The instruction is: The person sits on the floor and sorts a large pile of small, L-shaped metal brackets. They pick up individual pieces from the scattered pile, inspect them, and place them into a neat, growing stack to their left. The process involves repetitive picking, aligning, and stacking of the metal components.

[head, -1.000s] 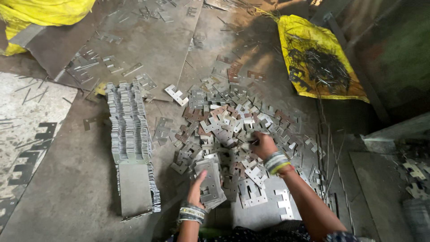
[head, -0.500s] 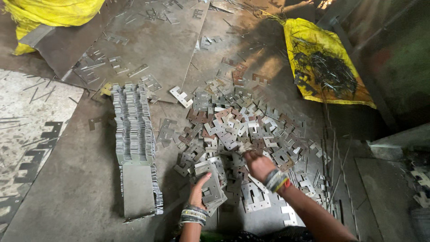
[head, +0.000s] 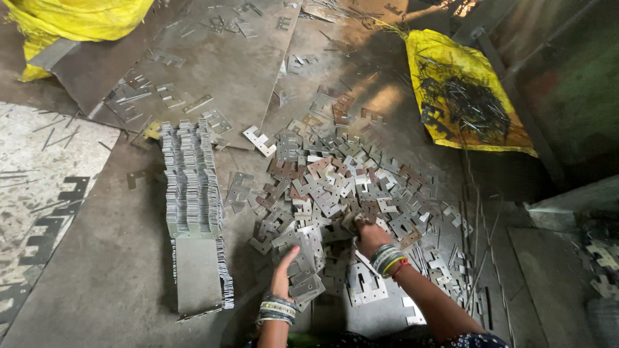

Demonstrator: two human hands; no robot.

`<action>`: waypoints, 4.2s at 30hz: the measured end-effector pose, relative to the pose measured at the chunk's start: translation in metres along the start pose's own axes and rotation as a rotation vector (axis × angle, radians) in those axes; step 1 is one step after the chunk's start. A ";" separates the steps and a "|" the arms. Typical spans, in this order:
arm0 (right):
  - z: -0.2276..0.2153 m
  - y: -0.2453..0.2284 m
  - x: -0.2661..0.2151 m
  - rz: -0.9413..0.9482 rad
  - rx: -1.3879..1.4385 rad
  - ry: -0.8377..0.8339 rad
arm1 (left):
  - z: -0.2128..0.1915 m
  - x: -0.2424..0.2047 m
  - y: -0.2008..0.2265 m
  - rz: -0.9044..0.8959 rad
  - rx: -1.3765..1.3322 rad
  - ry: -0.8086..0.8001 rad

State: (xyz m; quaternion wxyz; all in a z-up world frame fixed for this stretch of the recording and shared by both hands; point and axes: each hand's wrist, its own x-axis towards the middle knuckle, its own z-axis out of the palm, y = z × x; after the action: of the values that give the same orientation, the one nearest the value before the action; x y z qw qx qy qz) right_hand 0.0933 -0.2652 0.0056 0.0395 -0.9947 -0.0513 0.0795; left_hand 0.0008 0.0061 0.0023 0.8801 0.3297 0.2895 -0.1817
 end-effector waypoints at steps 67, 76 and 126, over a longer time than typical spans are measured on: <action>0.015 -0.055 -0.028 -0.247 -0.017 0.081 | -0.001 -0.007 0.008 0.077 -0.154 -0.044; -0.031 -0.040 -0.038 -0.002 0.463 0.049 | 0.004 -0.011 0.006 0.108 -0.090 -0.001; 0.102 -0.279 -0.051 0.089 1.340 0.240 | -0.127 -0.023 0.224 0.377 1.750 -0.035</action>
State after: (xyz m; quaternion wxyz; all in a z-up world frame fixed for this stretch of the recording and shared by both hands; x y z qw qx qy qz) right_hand 0.0003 0.0127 -0.0627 0.6492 -0.7585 0.0546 -0.0150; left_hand 0.0478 0.2573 0.0452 0.3332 0.9222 -0.0253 -0.1949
